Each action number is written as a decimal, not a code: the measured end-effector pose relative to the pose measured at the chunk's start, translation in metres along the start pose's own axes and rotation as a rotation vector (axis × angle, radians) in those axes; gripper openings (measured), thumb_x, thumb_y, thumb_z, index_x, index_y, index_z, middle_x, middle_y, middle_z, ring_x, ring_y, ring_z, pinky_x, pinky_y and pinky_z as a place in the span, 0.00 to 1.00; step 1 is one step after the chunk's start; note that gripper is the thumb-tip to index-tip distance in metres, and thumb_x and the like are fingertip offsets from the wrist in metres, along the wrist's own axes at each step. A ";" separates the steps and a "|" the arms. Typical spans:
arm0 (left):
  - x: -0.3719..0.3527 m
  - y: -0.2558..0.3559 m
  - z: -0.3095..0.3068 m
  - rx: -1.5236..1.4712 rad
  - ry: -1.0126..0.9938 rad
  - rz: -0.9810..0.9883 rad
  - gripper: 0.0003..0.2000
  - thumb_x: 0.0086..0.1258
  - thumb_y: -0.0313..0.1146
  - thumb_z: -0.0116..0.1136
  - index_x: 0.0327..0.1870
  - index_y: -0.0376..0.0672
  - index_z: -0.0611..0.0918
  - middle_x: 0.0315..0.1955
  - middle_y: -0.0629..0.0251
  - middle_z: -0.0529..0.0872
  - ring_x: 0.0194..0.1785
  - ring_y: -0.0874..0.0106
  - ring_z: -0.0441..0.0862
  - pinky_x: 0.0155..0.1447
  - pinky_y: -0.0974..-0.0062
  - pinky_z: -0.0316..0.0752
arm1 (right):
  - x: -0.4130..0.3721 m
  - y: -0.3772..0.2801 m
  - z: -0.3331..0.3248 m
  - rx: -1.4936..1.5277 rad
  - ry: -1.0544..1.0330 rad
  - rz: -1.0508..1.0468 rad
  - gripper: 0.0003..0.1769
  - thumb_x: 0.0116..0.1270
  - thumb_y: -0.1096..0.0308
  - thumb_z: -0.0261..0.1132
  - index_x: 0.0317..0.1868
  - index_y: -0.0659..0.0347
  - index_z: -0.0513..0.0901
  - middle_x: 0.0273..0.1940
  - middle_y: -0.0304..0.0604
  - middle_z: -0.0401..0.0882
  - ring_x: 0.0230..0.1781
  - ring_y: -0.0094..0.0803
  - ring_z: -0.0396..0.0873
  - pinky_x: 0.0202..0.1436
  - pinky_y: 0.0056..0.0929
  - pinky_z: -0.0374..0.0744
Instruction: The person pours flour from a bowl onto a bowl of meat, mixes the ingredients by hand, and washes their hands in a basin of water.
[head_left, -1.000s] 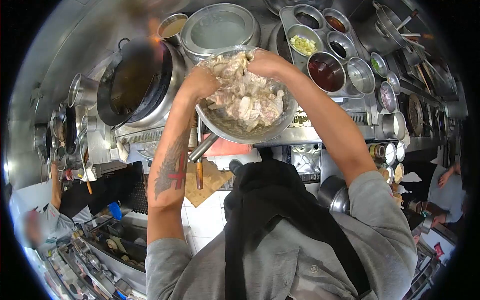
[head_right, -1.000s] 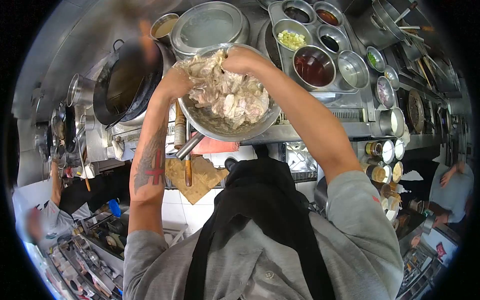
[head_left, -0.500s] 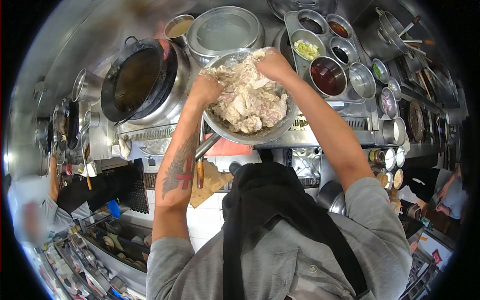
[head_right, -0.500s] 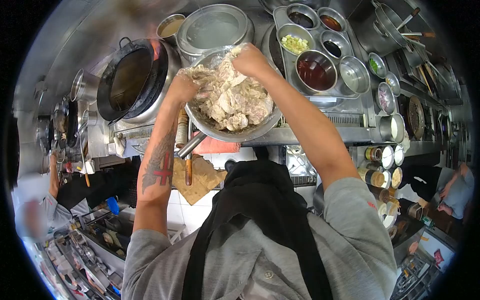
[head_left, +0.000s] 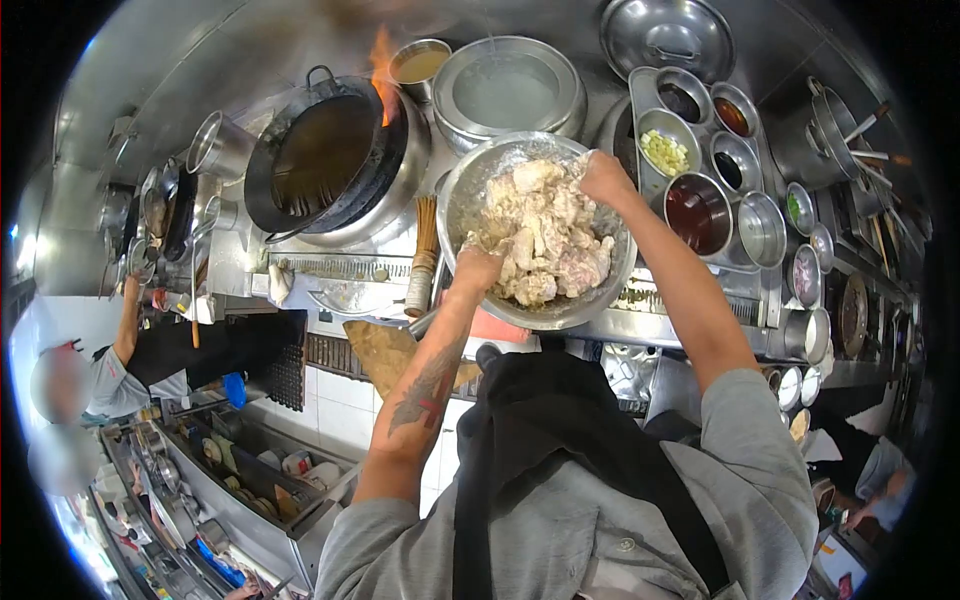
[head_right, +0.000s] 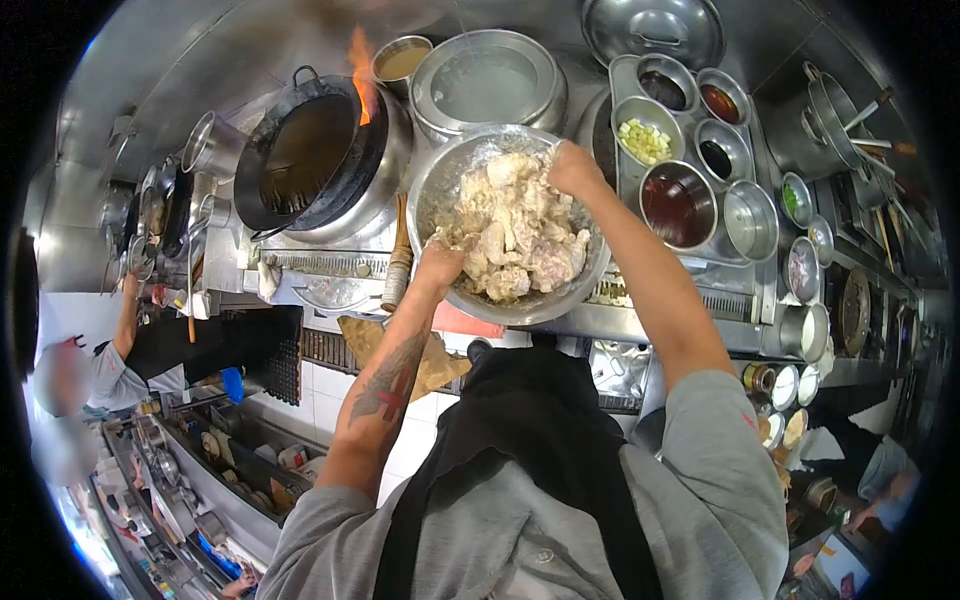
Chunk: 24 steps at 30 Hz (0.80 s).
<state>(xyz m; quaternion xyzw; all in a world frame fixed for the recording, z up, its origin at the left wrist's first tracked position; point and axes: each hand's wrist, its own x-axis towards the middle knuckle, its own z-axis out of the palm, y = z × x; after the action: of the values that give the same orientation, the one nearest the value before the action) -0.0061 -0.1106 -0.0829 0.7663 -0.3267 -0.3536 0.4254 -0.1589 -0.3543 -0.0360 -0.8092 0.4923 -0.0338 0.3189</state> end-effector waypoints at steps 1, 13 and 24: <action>0.009 -0.006 0.003 0.091 0.064 0.068 0.25 0.69 0.49 0.56 0.48 0.29 0.82 0.46 0.36 0.83 0.53 0.48 0.81 0.59 0.59 0.74 | -0.003 0.003 0.006 -0.150 0.053 -0.101 0.12 0.53 0.71 0.58 0.32 0.69 0.85 0.38 0.62 0.83 0.45 0.52 0.83 0.50 0.45 0.79; 0.099 0.035 0.029 -0.036 -0.427 -0.397 0.43 0.66 0.60 0.58 0.72 0.35 0.63 0.71 0.45 0.63 0.72 0.55 0.63 0.71 0.58 0.65 | 0.012 0.048 0.049 0.591 -0.611 0.467 0.43 0.62 0.49 0.66 0.74 0.56 0.61 0.77 0.49 0.49 0.77 0.44 0.51 0.70 0.55 0.62; 0.094 0.114 0.038 0.518 -0.514 -0.165 0.41 0.64 0.69 0.49 0.63 0.37 0.76 0.61 0.44 0.76 0.65 0.48 0.73 0.69 0.61 0.67 | 0.041 0.051 0.070 0.317 -0.363 -0.312 0.27 0.54 0.64 0.67 0.54 0.67 0.80 0.50 0.55 0.81 0.47 0.40 0.79 0.53 0.37 0.77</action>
<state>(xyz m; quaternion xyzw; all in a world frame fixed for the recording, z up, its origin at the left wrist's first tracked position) -0.0096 -0.2499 -0.0218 0.7587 -0.4384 -0.4731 0.0915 -0.1520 -0.3704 -0.1301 -0.8081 0.2851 -0.0135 0.5153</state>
